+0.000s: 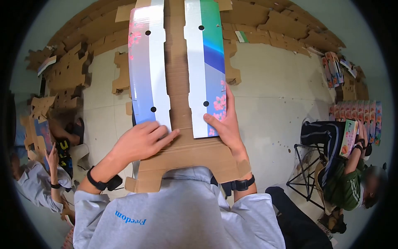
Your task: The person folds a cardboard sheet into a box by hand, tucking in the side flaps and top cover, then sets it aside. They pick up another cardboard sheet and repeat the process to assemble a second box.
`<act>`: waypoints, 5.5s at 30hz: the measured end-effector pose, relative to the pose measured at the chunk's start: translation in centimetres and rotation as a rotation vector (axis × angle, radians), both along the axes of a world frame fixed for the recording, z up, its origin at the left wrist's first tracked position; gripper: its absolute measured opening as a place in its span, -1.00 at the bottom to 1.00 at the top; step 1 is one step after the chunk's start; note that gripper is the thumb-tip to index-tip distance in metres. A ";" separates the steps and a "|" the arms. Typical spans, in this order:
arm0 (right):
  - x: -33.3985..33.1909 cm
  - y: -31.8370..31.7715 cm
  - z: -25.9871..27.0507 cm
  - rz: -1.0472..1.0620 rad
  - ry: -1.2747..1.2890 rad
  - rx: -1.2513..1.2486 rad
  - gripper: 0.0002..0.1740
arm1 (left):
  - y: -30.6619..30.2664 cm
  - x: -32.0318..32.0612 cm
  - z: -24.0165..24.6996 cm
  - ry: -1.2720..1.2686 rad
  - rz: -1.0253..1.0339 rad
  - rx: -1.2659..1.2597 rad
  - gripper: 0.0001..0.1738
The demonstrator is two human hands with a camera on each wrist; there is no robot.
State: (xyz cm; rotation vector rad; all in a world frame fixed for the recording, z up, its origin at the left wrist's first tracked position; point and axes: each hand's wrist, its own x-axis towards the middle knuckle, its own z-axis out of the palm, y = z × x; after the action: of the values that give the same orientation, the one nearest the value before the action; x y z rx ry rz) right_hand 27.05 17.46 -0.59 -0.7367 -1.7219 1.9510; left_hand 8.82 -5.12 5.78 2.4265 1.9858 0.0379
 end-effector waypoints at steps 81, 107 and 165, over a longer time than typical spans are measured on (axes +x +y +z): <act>-1.0 -2.0 0.5 -0.642 -0.225 0.936 -0.72 | 8.1 -4.8 2.9 -0.200 0.163 0.168 -0.72; -1.3 -1.6 3.7 -0.431 -0.385 0.975 -0.54 | 4.2 4.1 -1.7 -0.629 0.061 0.037 -0.60; 0.7 -8.0 3.9 0.362 -0.019 1.139 -0.46 | 7.3 -3.7 -1.9 -0.199 0.358 0.380 -0.31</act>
State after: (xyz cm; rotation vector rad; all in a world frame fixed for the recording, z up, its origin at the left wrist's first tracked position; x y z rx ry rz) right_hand 27.76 9.50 3.32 -0.0116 -2.6292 0.7940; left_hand 5.08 2.19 3.90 2.0940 2.4649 0.6855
